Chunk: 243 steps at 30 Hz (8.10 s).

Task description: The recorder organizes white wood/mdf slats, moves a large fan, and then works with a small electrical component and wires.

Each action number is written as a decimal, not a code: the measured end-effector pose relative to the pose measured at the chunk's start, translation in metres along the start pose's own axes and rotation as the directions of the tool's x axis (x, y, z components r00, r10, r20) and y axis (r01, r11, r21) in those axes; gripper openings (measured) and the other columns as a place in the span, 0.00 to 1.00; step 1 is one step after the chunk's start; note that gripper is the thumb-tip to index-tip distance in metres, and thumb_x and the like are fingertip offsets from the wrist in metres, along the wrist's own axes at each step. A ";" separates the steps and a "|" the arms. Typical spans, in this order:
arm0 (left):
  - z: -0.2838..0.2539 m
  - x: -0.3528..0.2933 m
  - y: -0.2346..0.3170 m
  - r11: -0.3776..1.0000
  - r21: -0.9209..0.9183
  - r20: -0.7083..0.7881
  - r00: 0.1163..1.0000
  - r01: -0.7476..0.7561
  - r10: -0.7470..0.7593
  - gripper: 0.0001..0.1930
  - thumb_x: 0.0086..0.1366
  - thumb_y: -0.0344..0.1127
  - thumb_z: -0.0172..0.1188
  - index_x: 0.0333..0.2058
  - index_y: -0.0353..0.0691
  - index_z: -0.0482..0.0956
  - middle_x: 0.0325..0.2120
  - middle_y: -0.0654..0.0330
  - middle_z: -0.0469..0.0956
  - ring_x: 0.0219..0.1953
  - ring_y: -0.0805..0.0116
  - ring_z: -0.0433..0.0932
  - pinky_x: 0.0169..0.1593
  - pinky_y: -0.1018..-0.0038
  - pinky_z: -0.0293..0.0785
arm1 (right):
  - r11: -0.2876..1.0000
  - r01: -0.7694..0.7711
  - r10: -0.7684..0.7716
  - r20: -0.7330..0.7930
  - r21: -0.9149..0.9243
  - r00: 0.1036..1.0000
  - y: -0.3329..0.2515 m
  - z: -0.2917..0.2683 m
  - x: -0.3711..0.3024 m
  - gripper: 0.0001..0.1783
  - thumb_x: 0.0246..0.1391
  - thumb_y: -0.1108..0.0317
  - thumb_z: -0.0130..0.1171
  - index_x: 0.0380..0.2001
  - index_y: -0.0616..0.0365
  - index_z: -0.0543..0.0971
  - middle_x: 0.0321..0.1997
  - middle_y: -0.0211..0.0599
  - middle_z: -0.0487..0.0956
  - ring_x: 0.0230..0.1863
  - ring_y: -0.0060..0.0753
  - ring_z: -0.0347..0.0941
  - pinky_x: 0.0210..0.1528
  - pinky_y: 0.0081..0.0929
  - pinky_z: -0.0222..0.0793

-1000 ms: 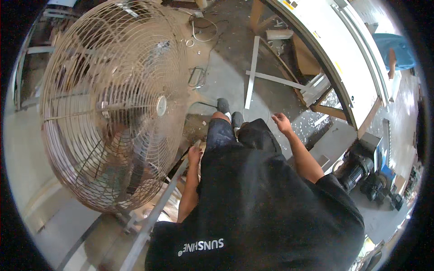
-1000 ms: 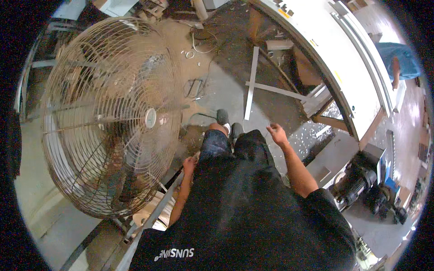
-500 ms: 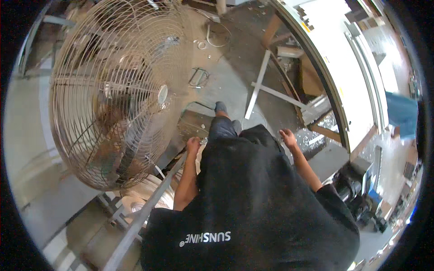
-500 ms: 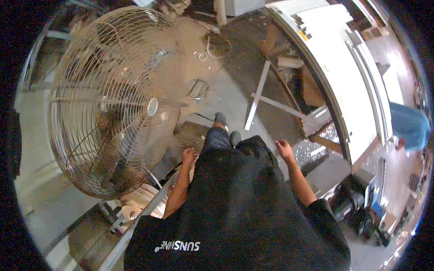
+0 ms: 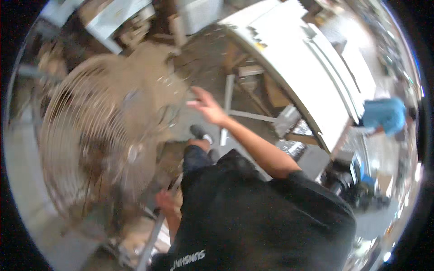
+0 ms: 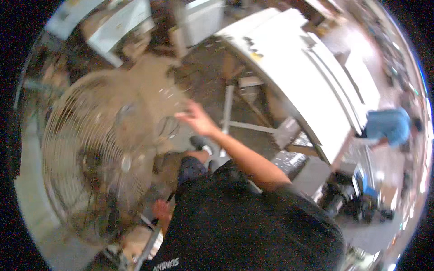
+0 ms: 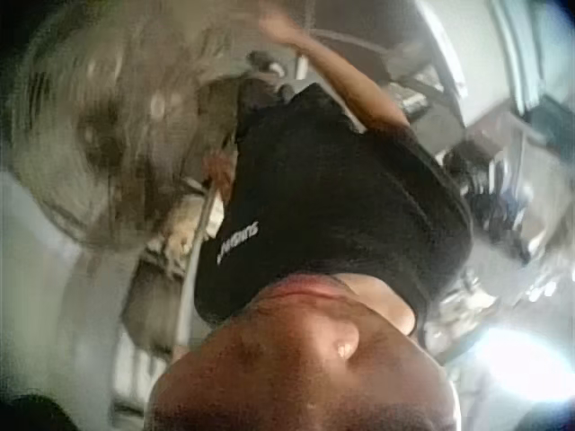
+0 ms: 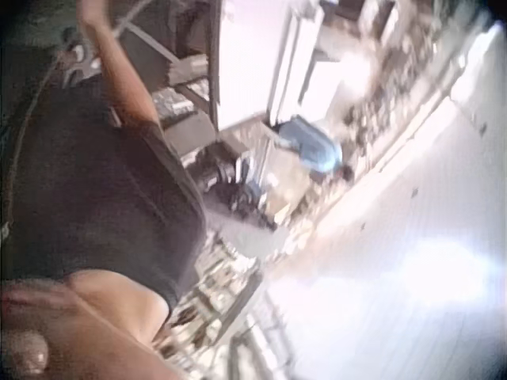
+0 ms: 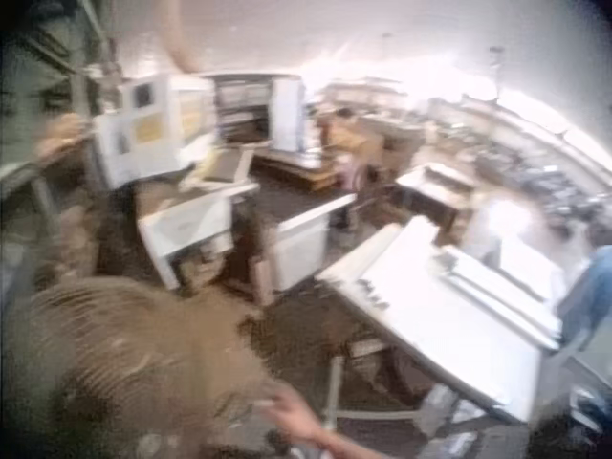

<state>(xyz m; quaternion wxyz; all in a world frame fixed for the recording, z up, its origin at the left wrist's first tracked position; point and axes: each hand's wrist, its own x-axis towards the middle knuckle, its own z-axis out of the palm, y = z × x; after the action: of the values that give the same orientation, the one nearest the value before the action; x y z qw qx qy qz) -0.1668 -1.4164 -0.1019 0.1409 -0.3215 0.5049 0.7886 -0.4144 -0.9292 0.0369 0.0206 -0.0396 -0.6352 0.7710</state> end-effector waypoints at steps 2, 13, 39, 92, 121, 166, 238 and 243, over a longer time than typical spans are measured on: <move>0.076 0.008 -0.009 0.997 0.053 0.106 0.992 0.057 -0.062 0.19 0.75 0.47 0.52 0.57 0.48 0.79 0.50 0.55 0.80 0.56 0.55 0.77 0.62 0.55 0.71 | 0.988 -0.061 0.069 0.048 -0.138 0.997 -0.066 0.058 0.056 0.52 0.66 0.44 0.62 0.79 0.55 0.48 0.81 0.52 0.50 0.78 0.59 0.54 0.77 0.51 0.54; 0.108 -0.020 0.094 0.941 0.292 -0.106 0.972 -0.172 0.211 0.18 0.74 0.44 0.53 0.57 0.47 0.80 0.49 0.55 0.81 0.54 0.55 0.78 0.59 0.56 0.73 | 0.928 0.298 -0.231 0.283 -0.223 0.931 -0.113 0.146 0.293 0.52 0.67 0.31 0.50 0.77 0.60 0.56 0.82 0.51 0.53 0.83 0.49 0.44 0.82 0.43 0.42; 0.354 0.099 0.078 0.557 0.830 -0.048 0.995 -0.006 0.082 0.15 0.72 0.37 0.56 0.55 0.44 0.81 0.48 0.55 0.84 0.49 0.54 0.81 0.53 0.61 0.76 | 0.993 -0.031 0.089 0.532 -0.118 0.842 -0.018 0.167 0.438 0.39 0.72 0.37 0.46 0.70 0.58 0.69 0.73 0.50 0.68 0.73 0.48 0.63 0.76 0.40 0.55; 0.764 0.589 0.031 0.772 0.466 0.353 0.891 -0.432 0.286 0.18 0.82 0.50 0.48 0.38 0.42 0.74 0.24 0.71 0.64 0.25 0.80 0.61 0.29 0.77 0.57 | 0.752 -0.360 0.635 -0.462 0.552 0.619 0.119 -0.222 0.445 0.36 0.70 0.52 0.61 0.67 0.69 0.66 0.63 0.48 0.74 0.64 0.39 0.72 0.68 0.35 0.67; 0.981 0.363 0.267 0.835 0.489 0.760 0.594 -0.252 -0.266 0.16 0.80 0.46 0.51 0.45 0.36 0.75 0.24 0.61 0.75 0.26 0.70 0.77 0.34 0.67 0.75 | 0.547 0.002 0.438 -0.288 0.837 0.851 -0.157 -0.323 0.517 0.39 0.59 0.34 0.52 0.53 0.61 0.77 0.50 0.48 0.81 0.53 0.51 0.78 0.57 0.43 0.71; 1.068 0.370 0.337 0.751 0.370 0.928 0.251 -0.547 -0.274 0.15 0.82 0.39 0.48 0.59 0.36 0.69 0.35 0.62 0.75 0.35 0.73 0.77 0.45 0.74 0.75 | 0.869 0.376 0.014 -0.774 0.322 0.633 -0.145 -0.356 0.465 0.36 0.68 0.33 0.47 0.56 0.57 0.72 0.45 0.46 0.82 0.47 0.45 0.83 0.55 0.44 0.79; 1.046 0.328 0.318 0.257 0.123 0.985 0.086 -0.959 -0.149 0.17 0.74 0.44 0.59 0.48 0.34 0.74 0.33 0.42 0.82 0.35 0.38 0.83 0.37 0.54 0.77 | 0.960 0.135 -0.270 -0.695 -0.243 0.667 -0.203 -0.311 0.470 0.47 0.64 0.24 0.44 0.54 0.63 0.77 0.37 0.42 0.82 0.39 0.34 0.80 0.41 0.33 0.74; 1.034 0.336 0.313 0.441 0.188 0.981 0.193 -0.878 -0.033 0.16 0.76 0.43 0.59 0.49 0.34 0.74 0.32 0.47 0.82 0.33 0.51 0.85 0.36 0.61 0.78 | 0.973 0.185 -0.029 -0.719 0.139 0.694 -0.202 -0.312 0.472 0.50 0.62 0.21 0.44 0.59 0.62 0.74 0.44 0.42 0.80 0.43 0.36 0.81 0.46 0.34 0.78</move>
<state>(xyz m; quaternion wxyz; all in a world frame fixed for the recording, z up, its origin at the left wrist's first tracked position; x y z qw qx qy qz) -0.9683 -0.6747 0.1942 0.2450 0.4443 0.6847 0.5233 -0.8607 -0.5466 0.1592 0.3135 -0.2950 -0.4979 0.7529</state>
